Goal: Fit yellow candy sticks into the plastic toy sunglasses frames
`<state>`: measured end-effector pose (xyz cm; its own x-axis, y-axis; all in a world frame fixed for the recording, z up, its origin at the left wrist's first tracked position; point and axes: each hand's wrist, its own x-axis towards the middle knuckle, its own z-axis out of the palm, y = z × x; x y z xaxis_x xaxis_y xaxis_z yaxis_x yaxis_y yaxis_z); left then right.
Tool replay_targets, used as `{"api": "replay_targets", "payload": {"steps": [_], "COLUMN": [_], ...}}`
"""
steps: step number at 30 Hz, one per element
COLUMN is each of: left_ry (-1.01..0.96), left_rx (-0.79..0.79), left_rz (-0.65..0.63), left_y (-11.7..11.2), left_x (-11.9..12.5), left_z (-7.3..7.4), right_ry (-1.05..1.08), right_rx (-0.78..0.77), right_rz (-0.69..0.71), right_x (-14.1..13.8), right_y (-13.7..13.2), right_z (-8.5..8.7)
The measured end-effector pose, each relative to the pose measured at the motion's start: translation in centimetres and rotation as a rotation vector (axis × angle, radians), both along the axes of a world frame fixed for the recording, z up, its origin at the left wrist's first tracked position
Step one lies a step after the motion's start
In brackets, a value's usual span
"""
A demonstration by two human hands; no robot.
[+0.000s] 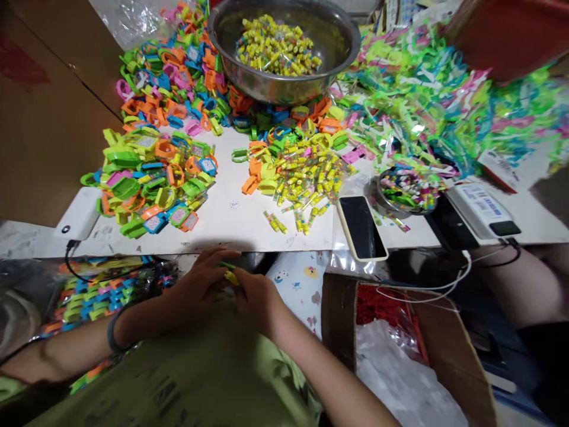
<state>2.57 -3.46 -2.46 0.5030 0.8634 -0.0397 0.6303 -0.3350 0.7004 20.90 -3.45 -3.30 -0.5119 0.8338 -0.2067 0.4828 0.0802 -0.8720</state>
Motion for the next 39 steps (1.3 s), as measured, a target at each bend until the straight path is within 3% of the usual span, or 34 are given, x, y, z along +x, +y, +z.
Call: {"api": "replay_targets", "payload": {"steps": [3,6,9,12,15,19,25,28,33,39], "left_ry": [0.094,0.097,0.01,-0.131,-0.221,-0.353,-0.346,-0.324,-0.338,-0.479], "left_rx": [-0.035,-0.124,-0.239,-0.357,-0.387,-0.362,-0.252,-0.224,-0.194,-0.288], "left_rz": [-0.001,0.012,0.058,0.088,0.125,0.301,0.338,0.364,0.398,0.458], "left_y": [-1.4,-3.0,-4.0,-3.7,-2.5,-1.5,-1.3,-1.2,-1.1,-1.0], "left_x": [0.1,0.0,-0.1,-0.4,-0.9,-1.3,-0.7,-0.5,-0.4,-0.4], "left_z": [-0.3,-1.7,-3.3,-3.9,-3.2,-1.3,0.8,1.2,1.3,1.0], "right_ry": [0.121,0.213,0.26,0.285,0.252,0.156,0.147,0.171,0.165,0.015], "right_rx": [-0.056,-0.145,-0.217,-0.252,-0.226,-0.129,0.178,0.231,0.281,0.378], "right_rz": [-0.047,-0.086,-0.069,-0.084,-0.175,-0.36,-0.405,-0.446,-0.373,-0.354], "right_x": [-0.2,-0.4,-0.6,-0.9,-0.8,0.2,0.3,-0.1,-0.6,-0.9], "right_y": [-1.6,-3.4,-4.6,-4.3,-3.1,-1.6,-0.9,-0.6,-0.6,-0.8], "right_z": [-1.0,-3.0,-4.9,-5.6,-4.8,-2.8,-0.4,0.1,0.2,0.7]}}
